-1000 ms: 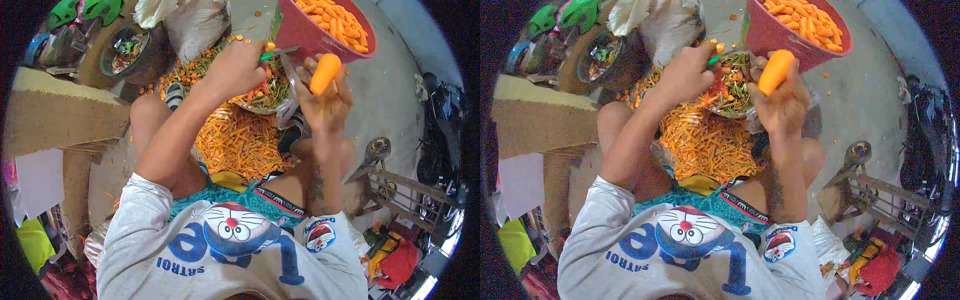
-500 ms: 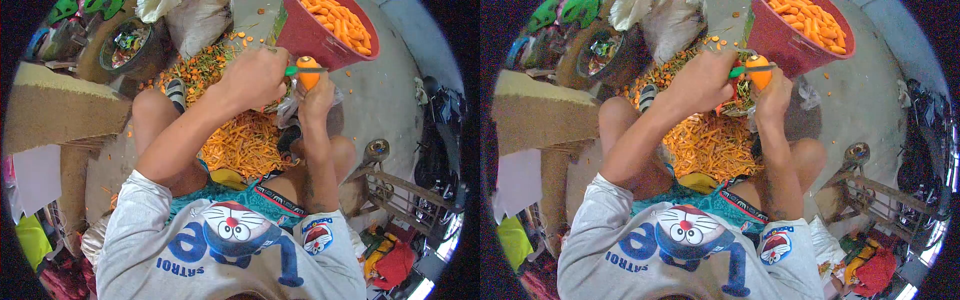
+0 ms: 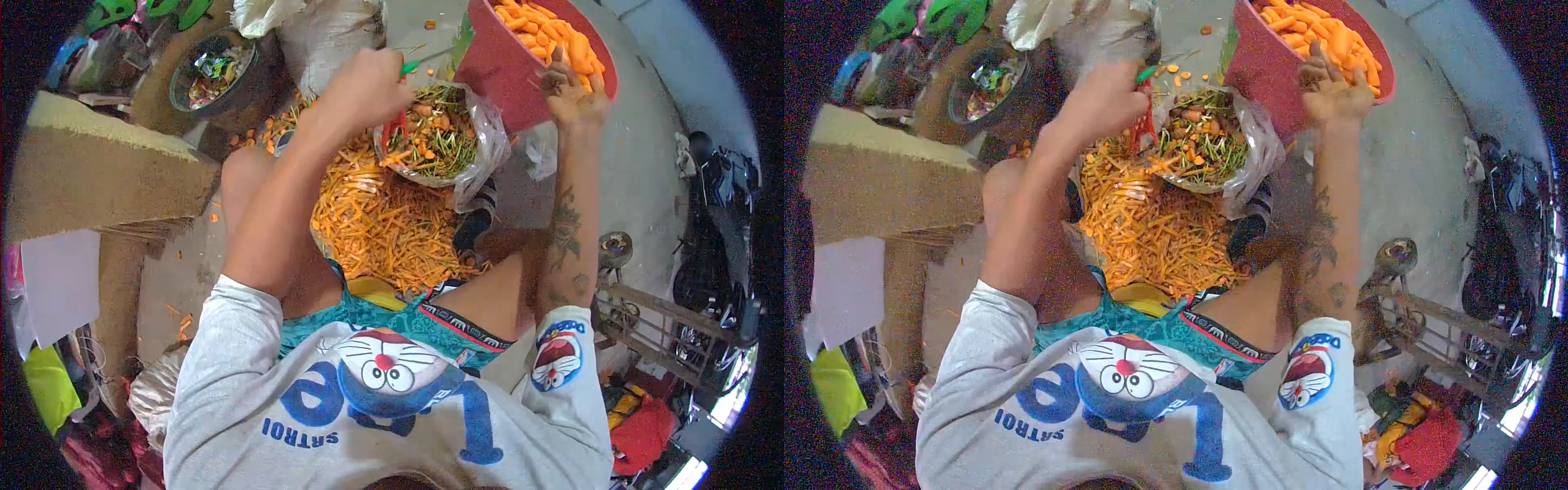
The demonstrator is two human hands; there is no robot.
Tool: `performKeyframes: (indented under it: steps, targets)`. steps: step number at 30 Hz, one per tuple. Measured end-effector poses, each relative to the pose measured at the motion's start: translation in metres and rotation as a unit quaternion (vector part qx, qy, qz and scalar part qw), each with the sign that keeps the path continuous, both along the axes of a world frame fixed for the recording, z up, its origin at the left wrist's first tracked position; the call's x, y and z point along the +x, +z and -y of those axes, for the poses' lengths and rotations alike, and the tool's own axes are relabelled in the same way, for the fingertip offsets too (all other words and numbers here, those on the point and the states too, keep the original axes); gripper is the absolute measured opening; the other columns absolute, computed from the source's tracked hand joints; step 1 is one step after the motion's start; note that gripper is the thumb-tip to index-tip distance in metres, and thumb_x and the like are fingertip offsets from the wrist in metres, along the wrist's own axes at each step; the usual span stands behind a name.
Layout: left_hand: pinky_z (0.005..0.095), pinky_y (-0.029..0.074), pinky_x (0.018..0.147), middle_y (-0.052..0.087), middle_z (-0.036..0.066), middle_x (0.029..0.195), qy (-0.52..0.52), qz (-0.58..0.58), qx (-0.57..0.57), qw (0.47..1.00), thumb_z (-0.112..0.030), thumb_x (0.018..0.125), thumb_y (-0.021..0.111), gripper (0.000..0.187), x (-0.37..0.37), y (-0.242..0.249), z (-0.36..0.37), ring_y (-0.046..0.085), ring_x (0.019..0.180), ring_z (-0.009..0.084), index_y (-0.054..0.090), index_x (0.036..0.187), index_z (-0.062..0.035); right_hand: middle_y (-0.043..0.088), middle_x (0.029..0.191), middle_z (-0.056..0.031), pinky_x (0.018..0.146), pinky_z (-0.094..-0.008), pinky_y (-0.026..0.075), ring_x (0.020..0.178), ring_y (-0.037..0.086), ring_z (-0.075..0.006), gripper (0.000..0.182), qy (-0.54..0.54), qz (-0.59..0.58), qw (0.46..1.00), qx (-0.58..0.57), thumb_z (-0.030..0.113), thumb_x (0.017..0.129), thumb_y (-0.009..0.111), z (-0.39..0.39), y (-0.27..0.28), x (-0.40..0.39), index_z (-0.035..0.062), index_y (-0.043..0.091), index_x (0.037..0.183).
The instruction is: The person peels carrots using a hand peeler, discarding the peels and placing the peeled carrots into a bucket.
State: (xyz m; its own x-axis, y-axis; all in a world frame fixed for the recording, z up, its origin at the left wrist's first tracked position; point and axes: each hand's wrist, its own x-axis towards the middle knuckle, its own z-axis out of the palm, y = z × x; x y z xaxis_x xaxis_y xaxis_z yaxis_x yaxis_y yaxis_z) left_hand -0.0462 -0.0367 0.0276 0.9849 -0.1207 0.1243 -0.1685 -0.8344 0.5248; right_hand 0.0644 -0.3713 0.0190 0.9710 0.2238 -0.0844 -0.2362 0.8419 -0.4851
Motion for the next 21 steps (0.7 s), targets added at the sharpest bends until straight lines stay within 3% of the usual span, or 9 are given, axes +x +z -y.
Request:
performKeyframes:
  steps: [4, 6, 8, 12, 14, 16, 18, 20, 21]
  targets:
    - [0.0532, 0.053, 0.084, 0.069, 0.029, 0.091, 0.01, 0.089, -0.024, 0.996, -0.02, 0.087, 0.064, 0.027, 0.004, 0.008, -0.027, 0.068, 0.092, 0.0477, 0.068, 0.101, 0.0027, 0.067, 0.105, -0.0074, 0.068, -0.0326, 0.049, 0.078, 0.057, -0.019, 0.043, 0.066, 0.029, 0.99, -0.123, 0.044, 0.102, 0.058, -0.031, -0.046, 0.023, 0.0048, 0.065, 0.117]
    - [0.0529, 0.053, 0.084, 0.069, 0.029, 0.092, 0.029, 0.087, -0.029, 0.995, -0.02, 0.088, 0.064, 0.027, 0.008, 0.011, -0.04, 0.068, 0.092, 0.0473, 0.067, 0.102, 0.0028, 0.067, 0.105, -0.0059, 0.068, -0.0302, 0.048, 0.076, 0.055, -0.0168, 0.037, 0.033, -0.049, 0.936, -0.348, 0.037, 0.101, 0.059, -0.079, -0.082, 0.014, 0.0051, 0.068, 0.117]
    - [0.0526, 0.053, 0.084, 0.069, 0.029, 0.093, 0.048, 0.085, -0.033, 0.995, -0.019, 0.088, 0.064, 0.027, 0.014, 0.009, -0.05, 0.068, 0.093, 0.0469, 0.067, 0.102, 0.0028, 0.068, 0.109, -0.005, 0.066, -0.0294, 0.048, 0.079, 0.058, -0.0154, 0.033, 0.113, -0.091, 0.906, -0.398, 0.03, 0.1, 0.058, -0.1, -0.131, 0.015, 0.0049, 0.069, 0.119]
    - [0.0524, 0.053, 0.084, 0.069, 0.03, 0.095, 0.045, 0.097, -0.06, 0.992, -0.019, 0.086, 0.064, 0.028, 0.018, 0.011, -0.062, 0.068, 0.094, 0.0468, 0.068, 0.105, 0.0023, 0.067, 0.089, -0.0033, 0.052, -0.0257, 0.04, 0.064, 0.053, -0.0123, 0.035, 0.186, -0.102, 0.825, -0.523, 0.02, 0.103, 0.047, -0.145, -0.225, 0.027, 0.0031, 0.069, 0.123]
    - [0.0528, 0.053, 0.085, 0.069, 0.031, 0.095, 0.042, 0.054, -0.065, 0.996, -0.018, 0.085, 0.065, 0.031, 0.019, 0.018, -0.067, 0.068, 0.095, 0.0474, 0.07, 0.107, 0.0023, 0.068, 0.085, -0.0058, 0.05, -0.029, 0.044, 0.061, 0.057, -0.0151, 0.032, 0.2, -0.052, 0.758, -0.619, 0.021, 0.102, 0.051, -0.15, -0.307, 0.048, 0.0007, 0.071, 0.116]
    - [0.0527, 0.054, 0.084, 0.069, 0.031, 0.095, 0.058, 0.081, -0.068, 0.993, -0.016, 0.083, 0.065, 0.032, 0.017, 0.018, -0.075, 0.068, 0.094, 0.0476, 0.072, 0.108, 0.0021, 0.069, 0.081, -0.0082, 0.049, -0.0322, 0.048, 0.058, 0.061, -0.0179, 0.03, 0.138, 0.073, 0.637, -0.755, 0.021, 0.101, 0.054, -0.136, -0.421, 0.087, -0.0017, 0.072, 0.11]
    - [0.0526, 0.054, 0.083, 0.069, 0.031, 0.094, 0.058, 0.078, -0.084, 0.992, -0.015, 0.082, 0.065, 0.031, 0.017, 0.021, -0.079, 0.068, 0.093, 0.0478, 0.071, 0.106, 0.0029, 0.07, 0.081, -0.0109, 0.051, -0.0343, 0.052, 0.059, 0.065, -0.0209, 0.03, 0.085, 0.037, 0.617, -0.782, 0.024, 0.099, 0.059, -0.154, -0.409, 0.079, -0.0029, 0.072, 0.106]
    - [0.0528, 0.054, 0.083, 0.069, 0.031, 0.094, 0.054, 0.08, -0.071, 0.993, -0.016, 0.082, 0.065, 0.03, 0.017, 0.022, -0.082, 0.068, 0.092, 0.048, 0.071, 0.105, 0.0031, 0.073, 0.082, -0.0158, 0.058, -0.0358, 0.056, 0.063, 0.068, -0.0258, 0.034, 0.159, -0.002, 0.534, -0.83, 0.03, 0.095, 0.068, -0.178, -0.331, 0.048, -0.0024, 0.072, 0.1]
    - [0.0529, 0.054, 0.082, 0.069, 0.031, 0.093, 0.047, 0.082, -0.061, 0.994, -0.016, 0.082, 0.065, 0.029, 0.016, 0.022, -0.082, 0.068, 0.091, 0.0482, 0.07, 0.103, 0.0033, 0.072, 0.08, -0.0157, 0.059, -0.0372, 0.055, 0.067, 0.069, -0.0264, 0.039, 0.17, 0.069, 0.462, -0.868, 0.037, 0.092, 0.072, -0.18, -0.314, 0.042, -0.0015, 0.072, 0.099]
